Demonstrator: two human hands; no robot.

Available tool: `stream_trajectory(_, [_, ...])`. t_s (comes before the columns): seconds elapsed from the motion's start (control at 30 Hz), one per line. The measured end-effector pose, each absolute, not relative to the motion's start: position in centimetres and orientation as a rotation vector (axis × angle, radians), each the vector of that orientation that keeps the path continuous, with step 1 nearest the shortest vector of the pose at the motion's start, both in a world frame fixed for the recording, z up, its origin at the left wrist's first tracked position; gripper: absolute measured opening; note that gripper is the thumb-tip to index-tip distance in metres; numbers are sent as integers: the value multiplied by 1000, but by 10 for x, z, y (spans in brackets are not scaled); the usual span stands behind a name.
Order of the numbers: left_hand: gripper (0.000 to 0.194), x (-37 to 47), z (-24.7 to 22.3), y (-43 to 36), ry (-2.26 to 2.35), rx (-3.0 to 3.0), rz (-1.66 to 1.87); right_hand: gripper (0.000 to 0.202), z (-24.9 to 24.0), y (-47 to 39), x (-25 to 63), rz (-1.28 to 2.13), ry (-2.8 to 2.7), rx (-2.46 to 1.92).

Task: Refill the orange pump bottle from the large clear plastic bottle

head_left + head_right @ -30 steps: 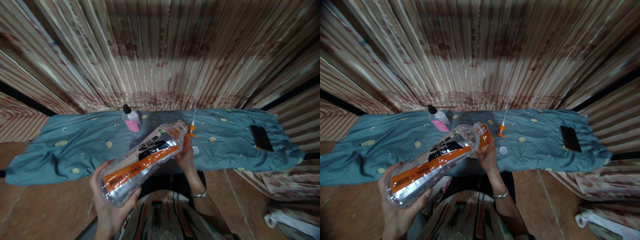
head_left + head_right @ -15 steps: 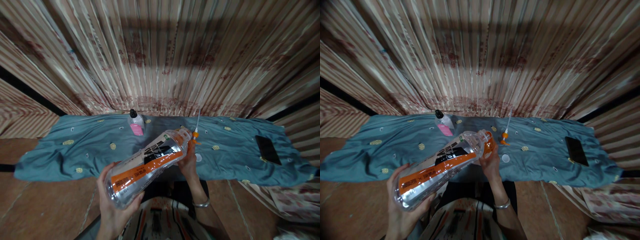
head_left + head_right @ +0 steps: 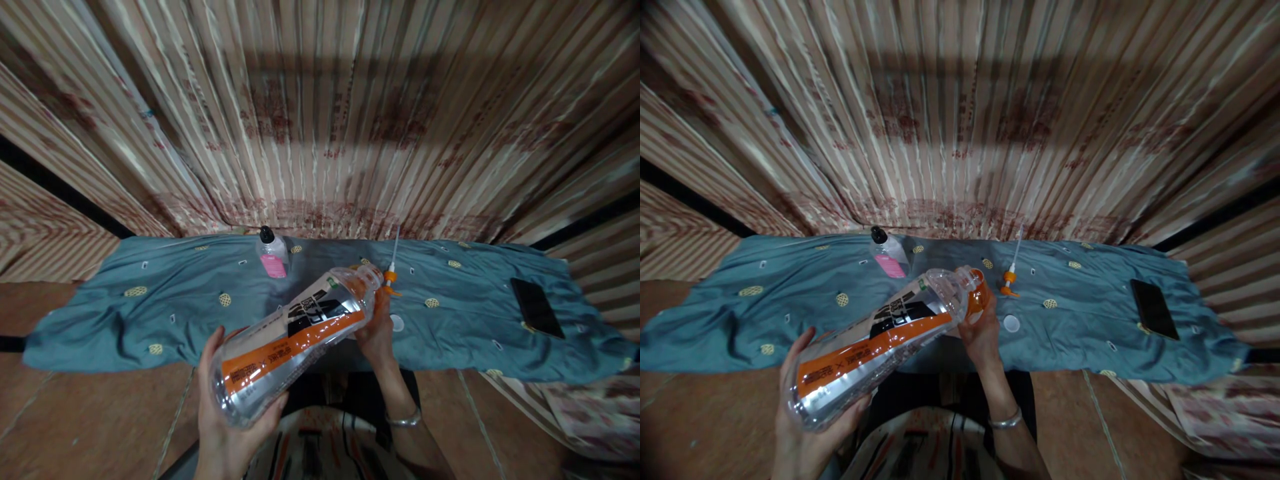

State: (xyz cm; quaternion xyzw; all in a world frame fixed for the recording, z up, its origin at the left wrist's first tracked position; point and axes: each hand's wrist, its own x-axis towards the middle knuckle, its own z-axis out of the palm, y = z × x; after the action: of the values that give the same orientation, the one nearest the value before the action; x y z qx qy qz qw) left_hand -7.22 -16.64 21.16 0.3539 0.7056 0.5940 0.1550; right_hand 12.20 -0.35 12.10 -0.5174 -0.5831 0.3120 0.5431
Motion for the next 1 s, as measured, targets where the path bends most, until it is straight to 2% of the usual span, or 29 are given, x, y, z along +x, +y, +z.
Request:
stream_trajectory(0.4, [88,-79,205,-166,1975,1069,1708,79,122,-4,121,720,-1409,-1197])
stream_trajectory(0.7, [100,-82,206,-168,1950,1111,1689,84,123,-4,120,772,-1374,-1167])
stream_trajectory(1.0, [95,-81,214,-166,1937,1116,1646,84,120,-4,123,761,-1382,-1245])
